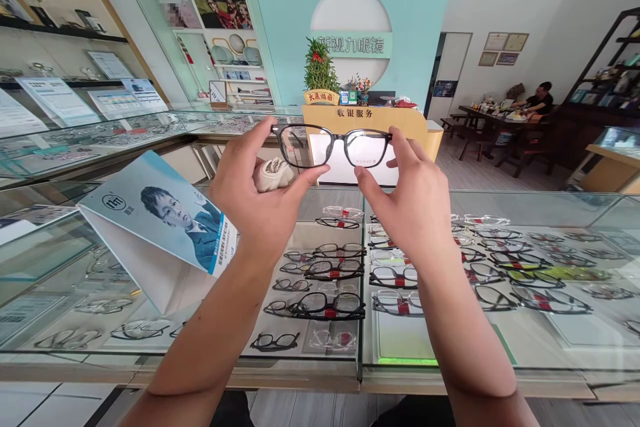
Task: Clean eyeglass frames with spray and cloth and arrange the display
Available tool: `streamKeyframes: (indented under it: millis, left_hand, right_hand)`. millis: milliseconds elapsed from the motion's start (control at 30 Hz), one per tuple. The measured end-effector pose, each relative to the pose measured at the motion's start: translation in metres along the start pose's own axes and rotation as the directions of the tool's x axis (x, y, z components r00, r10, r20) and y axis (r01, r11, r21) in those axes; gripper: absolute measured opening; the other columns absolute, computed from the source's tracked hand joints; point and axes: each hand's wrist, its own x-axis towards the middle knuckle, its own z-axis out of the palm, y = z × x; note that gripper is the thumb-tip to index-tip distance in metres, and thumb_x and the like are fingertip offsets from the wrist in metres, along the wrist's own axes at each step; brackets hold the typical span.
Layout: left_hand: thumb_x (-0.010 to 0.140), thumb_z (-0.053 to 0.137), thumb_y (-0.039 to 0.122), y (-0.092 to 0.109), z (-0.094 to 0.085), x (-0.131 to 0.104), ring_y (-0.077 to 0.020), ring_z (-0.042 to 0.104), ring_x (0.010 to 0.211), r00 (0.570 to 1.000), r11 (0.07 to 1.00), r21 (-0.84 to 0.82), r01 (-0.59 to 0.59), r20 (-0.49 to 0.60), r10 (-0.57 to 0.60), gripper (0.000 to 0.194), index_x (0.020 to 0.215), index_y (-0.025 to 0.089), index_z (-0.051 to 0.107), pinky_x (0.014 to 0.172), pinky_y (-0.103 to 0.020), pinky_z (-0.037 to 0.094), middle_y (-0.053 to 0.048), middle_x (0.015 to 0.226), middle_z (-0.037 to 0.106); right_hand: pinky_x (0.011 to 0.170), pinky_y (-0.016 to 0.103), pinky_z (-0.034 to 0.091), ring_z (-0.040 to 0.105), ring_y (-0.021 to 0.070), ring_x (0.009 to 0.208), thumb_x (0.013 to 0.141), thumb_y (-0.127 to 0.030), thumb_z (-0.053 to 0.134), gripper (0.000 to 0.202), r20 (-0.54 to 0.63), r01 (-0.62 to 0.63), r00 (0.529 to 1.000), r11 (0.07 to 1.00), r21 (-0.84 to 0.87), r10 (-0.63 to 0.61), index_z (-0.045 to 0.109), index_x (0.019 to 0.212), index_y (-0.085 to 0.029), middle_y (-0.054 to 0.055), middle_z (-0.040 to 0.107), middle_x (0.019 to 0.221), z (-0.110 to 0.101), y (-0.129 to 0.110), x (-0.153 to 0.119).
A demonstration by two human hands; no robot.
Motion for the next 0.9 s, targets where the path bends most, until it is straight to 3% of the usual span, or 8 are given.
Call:
streamKeyframes:
  millis: [200, 567, 900]
  left_hand:
    - [0.092, 0.091, 0.067, -0.0001, -0.0001, -0.0012, -0.0409, 0.07, 0.148, 1.0, 1.0, 0.027, 0.009, 0.01, -0.009, 0.084, 0.161, 0.029, 0.062, 0.116, -0.054, 0.065, -0.013, 0.15, 0.077]
    - [0.086, 0.095, 0.069, 0.0039, 0.0011, 0.0004, -0.0399, 0.074, 0.139, 0.995, 0.995, -0.022, 0.093, 0.028, -0.092, 0.083, 0.154, 0.031, 0.066, 0.11, -0.054, 0.068, -0.013, 0.14, 0.079]
    - [0.088, 0.095, 0.065, 0.0045, 0.0004, -0.0003, -0.0394, 0.073, 0.14, 0.997, 0.997, -0.028, 0.077, 0.032, -0.076, 0.083, 0.156, 0.03, 0.064, 0.11, -0.053, 0.067, -0.014, 0.144, 0.077]
  right_hand:
    - [0.084, 0.054, 0.065, 0.08, 0.0346, 0.103, 0.105, -0.055, 0.066, 0.065, 0.002, 0.0, 1.0, 1.0, 0.006, 0.0, 0.068, 0.164, -0.027, 0.015, 0.082, 0.136, 0.0001, 0.0001, 0.0]
    - [0.083, 0.053, 0.065, 0.08, 0.0353, 0.104, 0.106, -0.061, 0.066, 0.069, 0.001, -0.006, 1.0, 0.999, 0.036, 0.006, 0.068, 0.164, -0.024, 0.017, 0.082, 0.135, 0.0006, -0.0004, -0.0005]
    - [0.082, 0.052, 0.064, 0.08, 0.0358, 0.104, 0.106, -0.06, 0.066, 0.066, 0.022, -0.02, 1.0, 0.999, 0.029, 0.02, 0.068, 0.162, -0.024, 0.018, 0.081, 0.135, 0.0003, -0.0018, -0.0003]
